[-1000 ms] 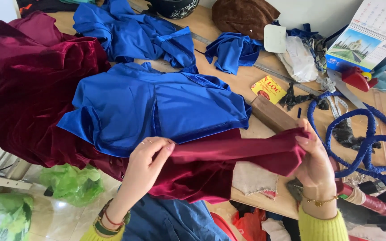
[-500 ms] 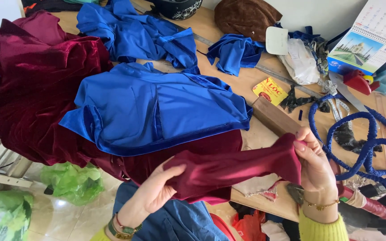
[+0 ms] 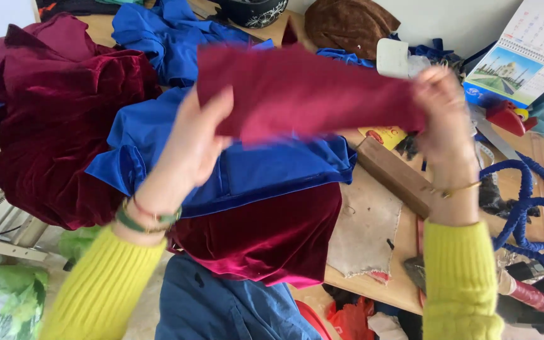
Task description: Ironing and smoothing out blue and red fabric pieces on a work table using a steam iron.
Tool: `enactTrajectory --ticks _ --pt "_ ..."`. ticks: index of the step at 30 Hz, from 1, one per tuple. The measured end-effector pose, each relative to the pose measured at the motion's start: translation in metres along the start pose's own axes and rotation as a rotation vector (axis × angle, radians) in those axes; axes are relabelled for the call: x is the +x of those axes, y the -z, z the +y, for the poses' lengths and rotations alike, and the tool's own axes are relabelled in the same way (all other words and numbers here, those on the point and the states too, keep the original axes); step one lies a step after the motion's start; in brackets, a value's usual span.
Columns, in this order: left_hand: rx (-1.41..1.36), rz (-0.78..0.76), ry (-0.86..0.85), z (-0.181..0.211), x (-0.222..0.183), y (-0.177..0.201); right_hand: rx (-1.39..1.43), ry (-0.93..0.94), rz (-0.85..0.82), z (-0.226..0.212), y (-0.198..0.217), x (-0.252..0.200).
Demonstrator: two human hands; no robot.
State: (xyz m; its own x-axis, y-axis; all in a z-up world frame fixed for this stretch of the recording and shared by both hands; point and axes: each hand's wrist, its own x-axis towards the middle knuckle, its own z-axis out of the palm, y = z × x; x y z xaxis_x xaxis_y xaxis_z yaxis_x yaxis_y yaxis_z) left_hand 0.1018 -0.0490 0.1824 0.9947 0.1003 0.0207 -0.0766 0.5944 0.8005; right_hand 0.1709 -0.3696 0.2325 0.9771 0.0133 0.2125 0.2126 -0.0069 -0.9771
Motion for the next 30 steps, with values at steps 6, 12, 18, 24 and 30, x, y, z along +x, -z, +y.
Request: enactTrajectory --ticks 6,12,18,24,30 --pt "0.518 0.122 0.130 -0.086 -0.043 0.086 0.049 -0.248 -0.270 0.194 0.063 0.010" --pt "1.121 0.129 0.317 -0.067 -0.077 0.072 -0.027 -0.444 -0.225 0.195 0.056 -0.021" --pt "1.384 0.090 0.340 -0.068 -0.094 0.061 -0.338 -0.410 -0.264 0.187 0.057 -0.023" --pt "2.081 0.293 -0.761 -0.117 -0.095 0.092 -1.240 0.272 -0.097 0.202 0.038 -0.047" --pt "1.813 -0.162 -0.806 -0.163 -0.085 0.063 -1.029 0.811 -0.427 0.182 -0.034 -0.104"
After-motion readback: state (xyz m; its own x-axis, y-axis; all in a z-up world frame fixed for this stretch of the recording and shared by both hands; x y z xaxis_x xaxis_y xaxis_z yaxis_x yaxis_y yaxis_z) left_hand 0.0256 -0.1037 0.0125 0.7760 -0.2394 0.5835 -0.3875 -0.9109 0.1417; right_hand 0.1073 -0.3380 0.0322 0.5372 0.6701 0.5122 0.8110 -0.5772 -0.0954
